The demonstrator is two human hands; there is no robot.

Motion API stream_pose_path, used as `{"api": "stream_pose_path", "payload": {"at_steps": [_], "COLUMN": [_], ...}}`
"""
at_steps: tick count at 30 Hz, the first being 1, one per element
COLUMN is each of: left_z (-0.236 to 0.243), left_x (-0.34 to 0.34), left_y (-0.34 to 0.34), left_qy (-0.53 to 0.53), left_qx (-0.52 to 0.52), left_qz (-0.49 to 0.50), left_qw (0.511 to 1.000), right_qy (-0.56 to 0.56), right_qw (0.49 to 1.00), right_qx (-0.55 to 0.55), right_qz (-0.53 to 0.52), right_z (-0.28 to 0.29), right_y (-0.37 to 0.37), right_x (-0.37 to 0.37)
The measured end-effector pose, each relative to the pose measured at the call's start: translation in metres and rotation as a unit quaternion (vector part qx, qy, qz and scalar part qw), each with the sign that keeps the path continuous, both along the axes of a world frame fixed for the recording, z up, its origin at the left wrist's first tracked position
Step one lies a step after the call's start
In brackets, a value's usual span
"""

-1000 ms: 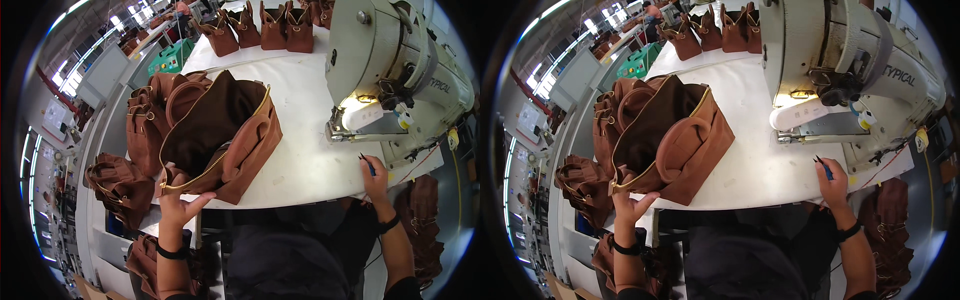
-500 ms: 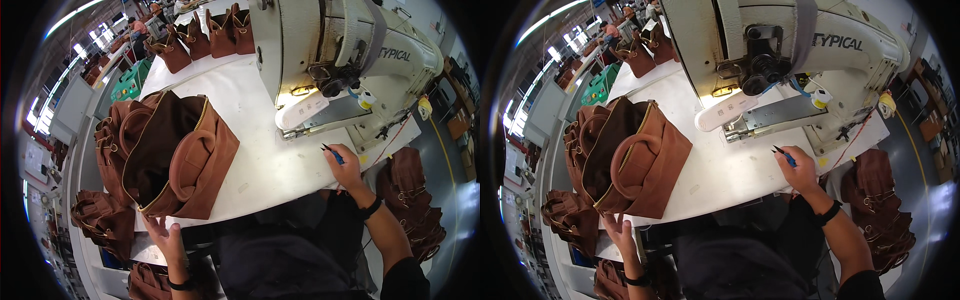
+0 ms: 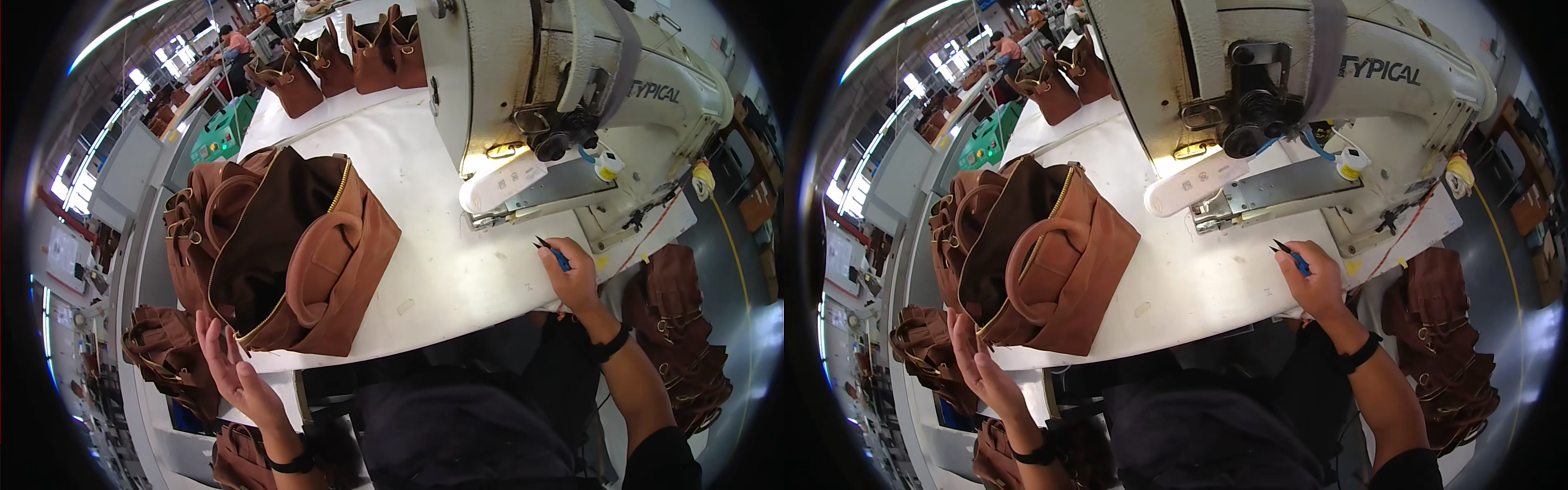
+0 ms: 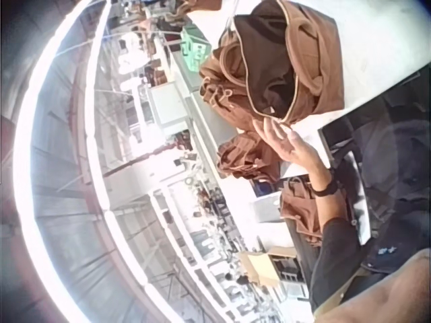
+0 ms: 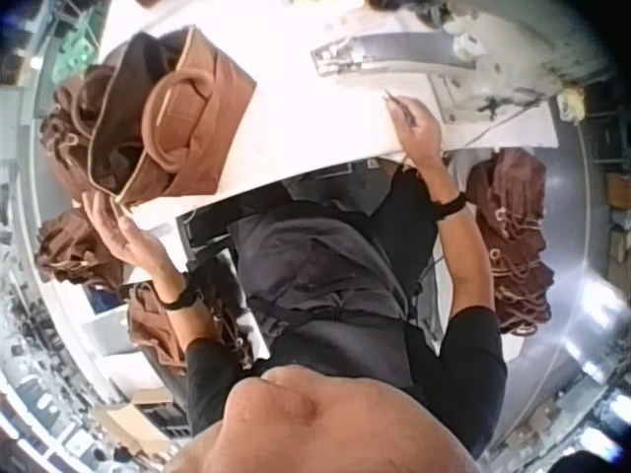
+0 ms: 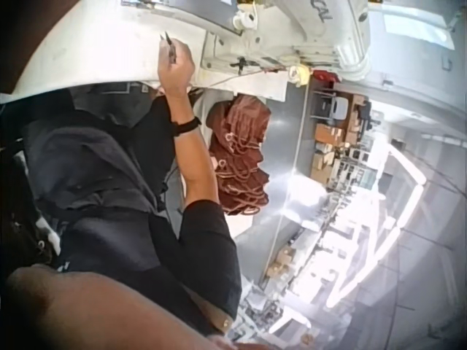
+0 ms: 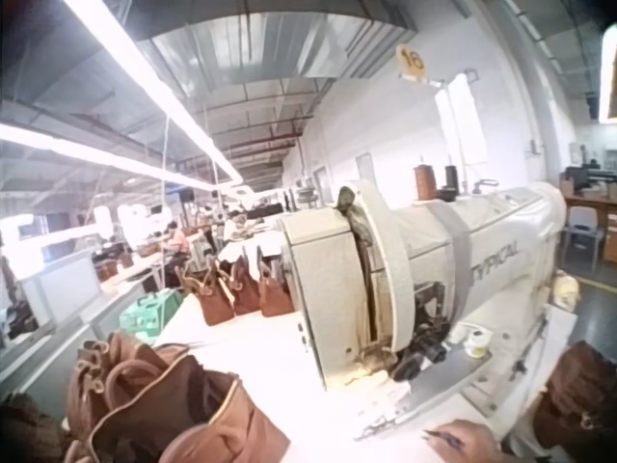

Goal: The person sews a zipper onto a brown handbag using an industrial sewing machine. They align the zipper, guide the bag under the needle, and stitch along the edge. After sewing, they trim excess thread and inspect the finished bag before moving to the next one.

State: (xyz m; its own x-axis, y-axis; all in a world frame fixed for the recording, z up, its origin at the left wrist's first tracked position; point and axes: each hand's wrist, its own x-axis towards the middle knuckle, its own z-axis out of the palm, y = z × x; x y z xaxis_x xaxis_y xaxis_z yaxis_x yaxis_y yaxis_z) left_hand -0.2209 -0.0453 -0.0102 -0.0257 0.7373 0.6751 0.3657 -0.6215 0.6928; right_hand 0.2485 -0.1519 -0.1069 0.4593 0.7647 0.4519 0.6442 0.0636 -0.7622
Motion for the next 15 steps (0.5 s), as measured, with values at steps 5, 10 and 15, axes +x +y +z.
{"api": "stream_pose_path", "payload": {"at_steps": [5,10,15], "left_z": [0.034,0.046,0.052], "left_x": [-0.002,0.014,-0.001], "left_y": [-0.009,0.004,0.005], "left_qy": [0.111,-0.091,-0.140], "left_qx": [-0.034,-0.213,-0.261], "left_qz": [0.027,-0.057,-0.088], "left_qw": [0.993,0.971,0.951], "right_qy": [-0.004,0.004,0.001], "right_qw": [1.000,1.000,0.999], "right_qx": [0.001,-0.013,-0.040], "right_qz": [0.000,-0.005,-0.002], "right_z": [-0.007,-0.015,-0.013], "right_y": [0.006,-0.004,0.000], "right_x": [-0.005,0.008,0.004]}}
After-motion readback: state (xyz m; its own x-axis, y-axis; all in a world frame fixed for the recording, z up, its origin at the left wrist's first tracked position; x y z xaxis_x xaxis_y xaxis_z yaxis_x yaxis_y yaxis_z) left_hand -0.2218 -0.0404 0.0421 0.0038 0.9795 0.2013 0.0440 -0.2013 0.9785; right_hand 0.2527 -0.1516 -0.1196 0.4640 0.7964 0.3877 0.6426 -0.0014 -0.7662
